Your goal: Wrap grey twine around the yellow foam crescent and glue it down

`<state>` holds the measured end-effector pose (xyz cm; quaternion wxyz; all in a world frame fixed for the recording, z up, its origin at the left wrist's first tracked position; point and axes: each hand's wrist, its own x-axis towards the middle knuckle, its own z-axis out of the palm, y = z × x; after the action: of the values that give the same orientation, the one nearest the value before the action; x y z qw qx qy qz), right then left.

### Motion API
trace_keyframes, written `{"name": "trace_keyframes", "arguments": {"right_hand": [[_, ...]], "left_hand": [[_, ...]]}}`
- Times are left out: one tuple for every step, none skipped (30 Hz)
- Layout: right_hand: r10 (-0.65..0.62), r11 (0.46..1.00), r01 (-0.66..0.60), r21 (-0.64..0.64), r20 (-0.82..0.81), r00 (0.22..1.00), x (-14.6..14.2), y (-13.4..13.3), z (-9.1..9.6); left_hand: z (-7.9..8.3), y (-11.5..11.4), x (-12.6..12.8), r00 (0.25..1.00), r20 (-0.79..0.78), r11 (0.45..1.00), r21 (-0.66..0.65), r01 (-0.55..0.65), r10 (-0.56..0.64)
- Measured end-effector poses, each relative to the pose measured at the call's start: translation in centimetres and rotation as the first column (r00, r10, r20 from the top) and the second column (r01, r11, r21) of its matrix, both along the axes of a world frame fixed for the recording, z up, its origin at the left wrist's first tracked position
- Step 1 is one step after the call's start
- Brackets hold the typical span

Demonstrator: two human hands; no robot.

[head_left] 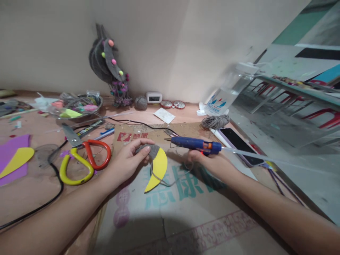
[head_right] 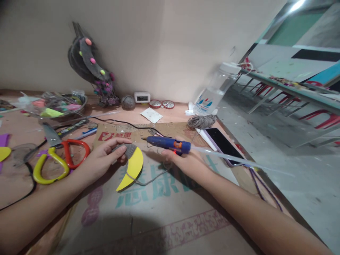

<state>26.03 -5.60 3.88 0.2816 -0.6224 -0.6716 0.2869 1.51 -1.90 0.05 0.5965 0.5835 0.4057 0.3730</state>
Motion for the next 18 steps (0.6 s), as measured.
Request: {"name": "trace_keyframes", "arguments": {"right_hand": [[0.010,1.000,-0.010,0.011,-0.007,1.000,0.2,0.0,0.6],[0.033,0.999,-0.032,0.026,-0.020,0.999,0.3,-0.1,1.2],[0.065,0.997,-0.063,0.049,-0.040,0.997,0.5,-0.1,1.9],[0.089,0.994,-0.085,0.076,-0.056,0.994,0.6,-0.1,2.6],[0.098,0.991,-0.091,0.098,-0.060,0.993,0.7,0.1,3.4],[0.094,0.989,-0.087,0.116,-0.056,0.994,0.8,0.3,4.1],[0.080,0.988,-0.072,0.134,-0.049,0.996,0.9,0.8,4.7],[0.054,0.987,-0.048,0.151,-0.033,0.998,1.0,1.4,5.2],[0.022,0.985,-0.018,0.173,-0.022,1.000,1.0,2.3,5.5],[-0.009,0.981,0.009,0.196,-0.001,1.000,1.1,3.4,5.7],[-0.034,0.976,0.024,0.218,0.040,0.999,1.2,4.6,5.8],[-0.056,0.971,0.034,0.236,0.088,0.995,1.3,6.1,5.6],[-0.071,0.972,0.039,0.231,0.132,0.989,1.3,7.6,5.3],[-0.096,0.974,0.059,0.217,0.165,0.982,1.4,9.2,4.8],[-0.109,0.980,0.072,0.185,0.196,0.975,1.5,10.7,4.1],[-0.131,0.980,0.096,0.176,0.202,0.970,1.7,12.2,3.2],[-0.153,0.977,0.118,0.176,0.202,0.967,1.8,13.5,2.3],[-0.167,0.976,0.133,0.171,0.203,0.965,2.0,14.7,1.3]], "left_hand": [[-0.1,0.0,0.0,1.000,0.016,1.000,-0.004,-0.001,0.001],[-0.1,0.1,0.1,0.999,0.032,1.000,-0.009,0.002,-0.001],[-0.2,0.1,0.1,0.999,0.041,1.000,-0.007,-0.001,0.002],[-0.3,0.2,0.2,0.999,0.043,1.000,-0.008,0.000,0.000],[-0.3,0.2,0.2,0.999,0.040,1.000,-0.008,0.002,-0.001],[-0.4,0.3,0.3,0.999,0.040,1.000,-0.015,0.002,-0.001],[-0.5,0.3,0.3,0.999,0.044,1.000,-0.025,0.002,-0.001],[-0.5,0.3,0.3,0.999,0.052,0.999,-0.037,-0.001,0.003],[-0.5,0.3,0.4,0.998,0.063,0.999,-0.045,-0.004,0.007],[-0.6,0.3,0.4,0.997,0.071,0.999,-0.048,-0.006,0.010],[-0.6,0.3,0.4,0.997,0.076,0.999,-0.047,-0.008,0.011],[-0.6,0.3,0.4,0.997,0.080,0.999,-0.043,-0.007,0.010],[-0.6,0.3,0.4,0.997,0.079,0.999,-0.041,-0.005,0.008],[-0.6,0.3,0.5,0.997,0.074,0.999,-0.038,-0.005,0.008],[-0.6,0.4,0.5,0.998,0.066,0.999,-0.037,-0.009,0.011],[-0.6,0.4,0.5,0.998,0.057,0.999,-0.037,-0.015,0.017],[-0.7,0.4,0.5,0.999,0.049,0.999,-0.039,-0.019,0.021],[-0.7,0.4,0.5,0.999,0.044,0.999,-0.043,-0.022,0.024]]}}
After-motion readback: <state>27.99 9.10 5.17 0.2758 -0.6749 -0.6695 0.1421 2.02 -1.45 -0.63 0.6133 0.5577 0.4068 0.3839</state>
